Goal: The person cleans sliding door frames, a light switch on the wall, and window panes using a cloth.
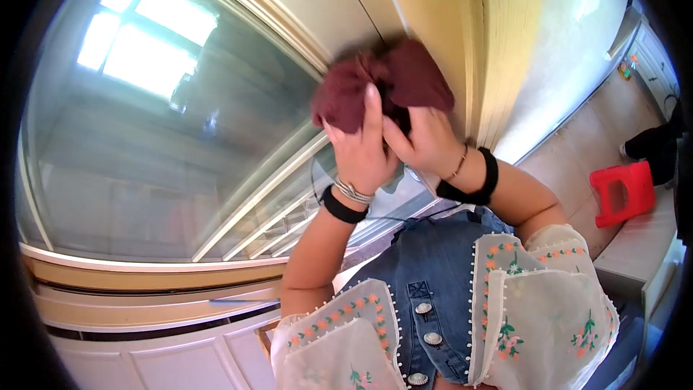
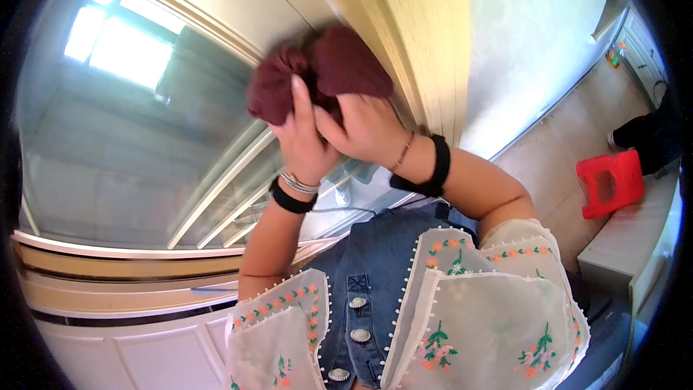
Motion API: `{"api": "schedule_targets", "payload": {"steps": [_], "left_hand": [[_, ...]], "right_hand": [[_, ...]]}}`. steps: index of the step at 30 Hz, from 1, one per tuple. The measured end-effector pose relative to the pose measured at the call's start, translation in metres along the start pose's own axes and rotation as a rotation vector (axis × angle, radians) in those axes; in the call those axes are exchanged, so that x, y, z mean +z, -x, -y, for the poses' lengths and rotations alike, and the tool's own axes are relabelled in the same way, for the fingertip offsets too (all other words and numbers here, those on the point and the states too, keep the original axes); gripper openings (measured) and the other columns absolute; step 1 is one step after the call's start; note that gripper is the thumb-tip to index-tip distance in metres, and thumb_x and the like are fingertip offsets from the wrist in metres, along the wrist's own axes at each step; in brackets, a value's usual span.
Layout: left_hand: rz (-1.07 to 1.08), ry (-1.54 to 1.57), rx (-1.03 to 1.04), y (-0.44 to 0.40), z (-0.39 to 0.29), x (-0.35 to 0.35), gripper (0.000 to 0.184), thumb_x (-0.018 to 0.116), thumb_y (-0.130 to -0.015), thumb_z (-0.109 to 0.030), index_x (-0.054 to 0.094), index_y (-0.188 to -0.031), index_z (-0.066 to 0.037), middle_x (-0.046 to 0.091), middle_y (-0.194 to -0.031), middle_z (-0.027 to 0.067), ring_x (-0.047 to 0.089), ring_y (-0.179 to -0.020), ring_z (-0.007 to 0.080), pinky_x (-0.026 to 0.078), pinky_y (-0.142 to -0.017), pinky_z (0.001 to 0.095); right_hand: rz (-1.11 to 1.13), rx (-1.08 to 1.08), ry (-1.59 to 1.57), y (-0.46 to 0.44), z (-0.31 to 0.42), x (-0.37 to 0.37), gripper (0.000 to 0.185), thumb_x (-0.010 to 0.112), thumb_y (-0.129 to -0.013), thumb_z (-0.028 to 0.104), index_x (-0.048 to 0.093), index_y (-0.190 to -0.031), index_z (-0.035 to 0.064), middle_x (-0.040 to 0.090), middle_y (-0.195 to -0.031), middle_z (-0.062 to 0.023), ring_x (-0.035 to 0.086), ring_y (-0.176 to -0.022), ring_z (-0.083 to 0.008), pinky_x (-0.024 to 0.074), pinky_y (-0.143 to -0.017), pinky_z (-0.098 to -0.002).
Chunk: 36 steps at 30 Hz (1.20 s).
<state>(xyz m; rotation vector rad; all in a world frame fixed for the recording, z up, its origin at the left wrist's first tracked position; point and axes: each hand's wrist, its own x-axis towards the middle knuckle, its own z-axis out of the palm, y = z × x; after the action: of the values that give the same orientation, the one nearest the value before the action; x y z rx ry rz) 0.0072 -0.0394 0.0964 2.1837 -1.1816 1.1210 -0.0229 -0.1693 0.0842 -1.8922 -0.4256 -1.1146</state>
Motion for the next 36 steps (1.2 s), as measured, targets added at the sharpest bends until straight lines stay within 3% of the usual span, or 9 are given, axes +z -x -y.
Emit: {"api": "schedule_targets", "payload": {"steps": [3,4,6,10,13,15,30,33,36], "left_hand": [[0.036,-0.151,0.028,-0.02,0.002,-0.007,0.069,0.06,-0.073,-0.015,0.034,-0.136,-0.005,0.048,-0.121,0.0209,0.044,-0.11,0.0415,0.026,-0.096,0.0543],[0.109,-0.283,0.048,-0.021,0.003,-0.007,0.072,0.06,-0.074,-0.016,0.03,-0.138,-0.004,0.048,-0.122,0.021,0.045,-0.11,0.041,0.023,-0.098,0.0536],[0.1,-0.308,0.056,-0.009,0.004,0.004,0.071,0.06,-0.072,-0.016,0.033,-0.137,-0.006,0.05,-0.119,0.0196,0.047,-0.106,0.0409,0.025,-0.095,0.0547],[0.321,-0.351,0.004,0.016,0.003,0.013,0.07,0.06,-0.07,-0.021,0.037,-0.135,-0.009,0.057,-0.097,0.0197,0.05,-0.092,0.0382,0.034,-0.084,0.0506],[0.423,-0.381,0.042,0.051,0.0,0.03,0.067,0.058,-0.073,-0.023,0.037,-0.136,-0.013,0.056,-0.083,0.0175,0.05,-0.087,0.0361,0.036,-0.078,0.0464],[0.464,-0.326,0.107,0.076,-0.002,0.042,0.053,0.049,-0.077,-0.017,0.045,-0.13,-0.014,0.054,-0.078,0.0071,0.049,-0.084,0.0251,0.037,-0.073,0.0383],[0.775,-0.112,0.06,0.201,0.026,0.075,0.023,0.051,-0.074,-0.014,0.062,-0.094,-0.011,0.056,-0.084,0.0074,0.053,-0.089,0.0223,0.04,-0.081,0.0353],[0.76,-0.093,0.06,0.223,0.028,0.071,0.036,0.05,-0.075,-0.013,0.058,-0.11,-0.01,0.055,-0.088,0.0089,0.053,-0.09,0.0231,0.04,-0.081,0.0357],[0.897,-0.059,-0.136,0.236,0.024,0.065,0.027,0.048,-0.075,-0.013,0.06,-0.099,-0.006,0.056,-0.103,0.0127,0.051,-0.1,0.026,0.038,-0.087,0.0357]], "right_hand": [[0.317,0.39,-0.061,-0.019,0.002,0.003,0.047,0.053,-0.081,0.024,0.047,-0.118,-0.0049,0.046,-0.121,-0.0292,0.038,-0.118,-0.0449,0.0262,-0.102,-0.0487],[0.317,0.391,-0.058,-0.019,-0.001,0.004,0.047,0.053,-0.081,0.024,0.047,-0.118,-0.0049,0.046,-0.121,-0.0292,0.038,-0.118,-0.0449,0.0262,-0.102,-0.0487],[-0.016,-0.089,0.181,-0.015,-0.013,0.013,0.052,0.051,-0.081,0.024,0.042,-0.124,-0.005,0.045,-0.122,-0.0303,0.036,-0.12,-0.0448,0.025,-0.103,-0.0487],[0.252,0.071,0.321,0.042,-0.038,0.019,0.058,0.052,-0.08,0.022,0.036,-0.13,-0.0027,0.039,-0.13,-0.0276,0.033,-0.123,-0.0428,0.022,-0.106,-0.0466],[0.208,0.042,0.323,0.069,-0.053,0.02,0.058,0.054,-0.079,0.02,0.037,-0.129,-0.0028,0.041,-0.127,-0.027,0.035,-0.12,-0.0427,0.0238,-0.105,-0.0469],[0.268,0.04,0.303,0.091,-0.065,0.02,0.055,0.054,-0.078,0.018,0.039,-0.126,-0.0028,0.043,-0.124,-0.0264,0.037,-0.118,-0.0425,0.0257,-0.104,-0.047],[0.735,0.11,0.222,0.225,-0.153,0.042,0.047,0.05,-0.074,0.005,0.048,-0.12,0.0017,0.045,-0.125,-0.0231,0.04,-0.116,-0.0402,0.0274,-0.104,-0.0438],[0.808,0.072,0.215,0.226,-0.143,0.032,0.044,0.05,-0.076,0.009,0.05,-0.12,0.003,0.048,-0.123,-0.021,0.042,-0.116,-0.0353,0.0255,-0.105,-0.0439],[0.825,-0.213,0.254,0.201,-0.141,0.026,0.03,0.044,-0.08,0.014,0.056,-0.105,0.0025,0.058,-0.104,-0.0192,0.054,-0.098,-0.0337,0.0406,-0.09,-0.044]]}}
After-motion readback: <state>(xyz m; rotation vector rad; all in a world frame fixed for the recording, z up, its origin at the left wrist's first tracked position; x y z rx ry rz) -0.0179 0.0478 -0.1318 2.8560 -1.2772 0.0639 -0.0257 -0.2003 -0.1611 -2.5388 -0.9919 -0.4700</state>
